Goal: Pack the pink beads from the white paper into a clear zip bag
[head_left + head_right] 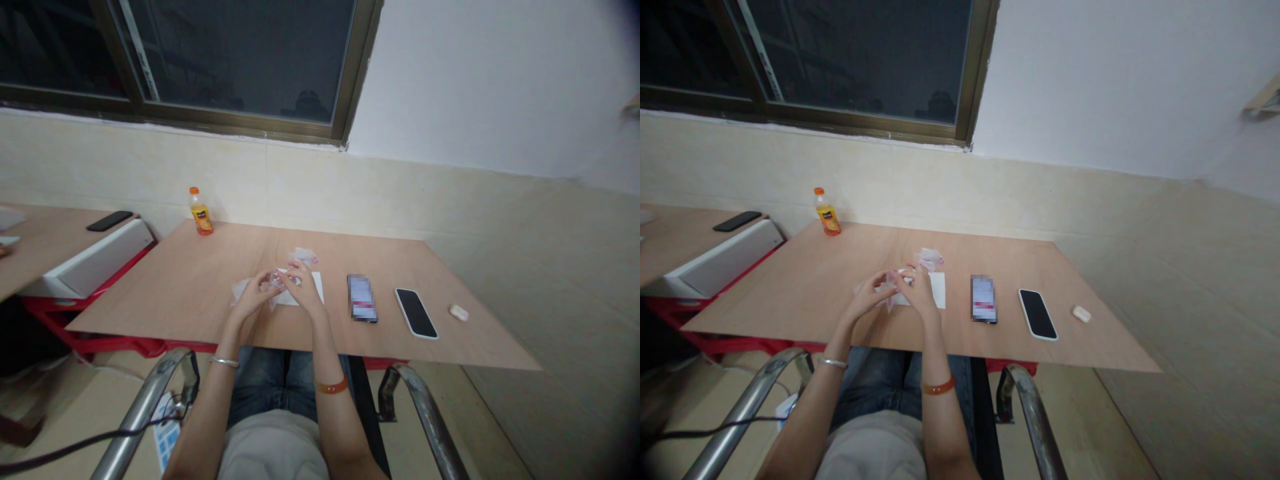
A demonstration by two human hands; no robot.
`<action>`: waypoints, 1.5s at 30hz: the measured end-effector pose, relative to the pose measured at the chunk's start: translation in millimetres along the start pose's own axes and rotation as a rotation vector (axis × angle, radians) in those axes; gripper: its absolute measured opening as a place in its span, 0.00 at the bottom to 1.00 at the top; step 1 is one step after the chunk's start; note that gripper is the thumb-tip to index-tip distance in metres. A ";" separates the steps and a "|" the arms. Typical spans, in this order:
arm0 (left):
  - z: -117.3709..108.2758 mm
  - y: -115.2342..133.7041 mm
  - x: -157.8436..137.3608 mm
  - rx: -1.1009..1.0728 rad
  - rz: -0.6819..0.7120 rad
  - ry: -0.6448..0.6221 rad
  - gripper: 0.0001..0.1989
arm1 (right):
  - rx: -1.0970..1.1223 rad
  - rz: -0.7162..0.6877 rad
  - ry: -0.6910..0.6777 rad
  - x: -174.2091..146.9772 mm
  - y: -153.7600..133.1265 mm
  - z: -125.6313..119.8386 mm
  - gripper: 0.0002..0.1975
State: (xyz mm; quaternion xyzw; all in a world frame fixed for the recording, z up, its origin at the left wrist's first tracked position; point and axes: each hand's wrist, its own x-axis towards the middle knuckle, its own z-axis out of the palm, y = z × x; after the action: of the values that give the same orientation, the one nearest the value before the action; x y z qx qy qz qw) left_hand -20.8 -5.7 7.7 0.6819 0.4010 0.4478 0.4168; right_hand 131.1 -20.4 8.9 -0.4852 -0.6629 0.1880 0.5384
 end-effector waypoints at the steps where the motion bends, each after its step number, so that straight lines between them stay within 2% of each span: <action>1: 0.2 0.1 0.1 -0.009 -0.005 -0.005 0.24 | 0.014 0.007 0.006 0.1 0.3 0.1 0.09; 10: 0.6 -4.5 1.5 -0.025 -0.029 -0.012 0.25 | 0.106 0.096 0.108 4.6 6.0 -0.8 0.12; 13: 0.4 -3.0 1.1 -0.021 -0.032 -0.005 0.23 | 0.024 0.159 0.142 -0.2 24.4 -0.3 0.10; 16: 1.7 -0.9 1.3 -0.039 -0.045 0.006 0.23 | -0.104 0.261 0.111 -11.3 48.0 2.9 0.08; 19: 3.5 -1.2 2.0 -0.057 -0.068 0.005 0.25 | -0.266 0.318 0.081 -23.2 67.0 8.2 0.10; 23: 4.1 -4.2 2.7 -0.040 -0.059 -0.007 0.24 | -0.387 0.380 0.040 -32.5 78.5 14.7 0.13; 30: 4.0 -2.5 3.0 -0.003 -0.052 -0.005 0.24 | -0.348 0.315 0.022 -35.8 86.6 22.2 0.17; 34: 4.2 -4.7 3.8 0.001 -0.052 -0.017 0.24 | -0.301 0.318 0.070 -38.6 91.6 25.9 0.16; 39: 3.7 -7.7 4.2 -0.014 -0.047 -0.014 0.24 | 0.019 0.327 0.244 -33.0 81.1 22.6 0.17; 42: 4.8 -3.4 3.6 -0.037 -0.050 -0.035 0.23 | 0.204 0.291 0.298 -19.7 57.2 12.8 0.16; 45: 6.7 1.5 2.9 -0.064 -0.033 -0.054 0.21 | 0.263 0.250 0.288 -6.8 26.1 1.3 0.16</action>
State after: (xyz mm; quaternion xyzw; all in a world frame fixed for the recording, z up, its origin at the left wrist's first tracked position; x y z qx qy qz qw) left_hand -13.4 -4.9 8.3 0.6732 0.3863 0.4349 0.4566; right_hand 141.1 -13.8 -15.3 -0.5113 -0.4836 0.2666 0.6585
